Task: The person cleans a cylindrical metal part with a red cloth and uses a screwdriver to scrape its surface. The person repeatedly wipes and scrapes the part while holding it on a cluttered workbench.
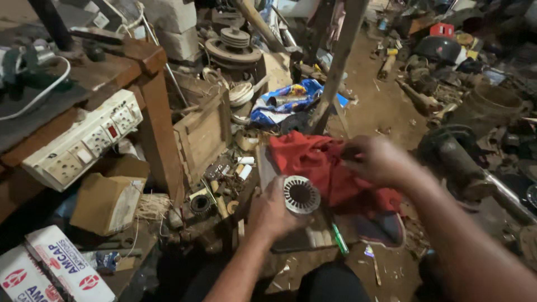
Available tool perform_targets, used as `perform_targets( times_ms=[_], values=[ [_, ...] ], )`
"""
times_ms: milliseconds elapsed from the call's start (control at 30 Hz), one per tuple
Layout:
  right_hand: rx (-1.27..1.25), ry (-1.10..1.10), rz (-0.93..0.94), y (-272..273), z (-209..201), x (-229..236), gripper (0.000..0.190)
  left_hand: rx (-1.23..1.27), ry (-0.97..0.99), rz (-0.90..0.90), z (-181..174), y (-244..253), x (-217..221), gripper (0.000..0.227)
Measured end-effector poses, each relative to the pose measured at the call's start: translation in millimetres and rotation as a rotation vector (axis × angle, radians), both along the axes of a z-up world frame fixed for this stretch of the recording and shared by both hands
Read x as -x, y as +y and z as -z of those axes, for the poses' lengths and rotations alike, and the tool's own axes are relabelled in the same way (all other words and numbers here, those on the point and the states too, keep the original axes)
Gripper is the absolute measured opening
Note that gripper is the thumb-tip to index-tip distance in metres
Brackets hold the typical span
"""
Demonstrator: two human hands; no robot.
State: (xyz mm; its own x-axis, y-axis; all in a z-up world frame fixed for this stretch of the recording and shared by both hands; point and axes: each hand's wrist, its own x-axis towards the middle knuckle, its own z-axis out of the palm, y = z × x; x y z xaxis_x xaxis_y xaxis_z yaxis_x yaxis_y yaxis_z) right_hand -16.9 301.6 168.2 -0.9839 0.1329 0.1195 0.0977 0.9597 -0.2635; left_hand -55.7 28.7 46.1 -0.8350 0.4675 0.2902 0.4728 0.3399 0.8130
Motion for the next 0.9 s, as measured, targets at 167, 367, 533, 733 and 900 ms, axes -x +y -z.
perform_targets(
  times_ms=[167, 367, 533, 733, 900],
  values=[
    [0.117, 0.123, -0.083, -22, 49, 82, 0.028, 0.045, 0.083, -0.011, 9, 3, 10, 0.112],
    [-0.11, 0.105, 0.134, -60, 60, 126, 0.03, 0.131, 0.051, 0.0, -1, 2, 0, 0.108],
    [-0.439, 0.023, -0.067, -55, 103, 180, 0.044, 0.042, 0.127, -0.013, -2, 0, 6, 0.103],
    [-0.317, -0.069, 0.238, 0, 51, 149, 0.029, 0.123, 0.0, 0.011, 16, 9, 2, 0.11],
    [0.274, 0.085, -0.108, -13, -27, 48, 0.025, 0.125, 0.131, 0.005, -4, -1, 5, 0.117]
  ],
)
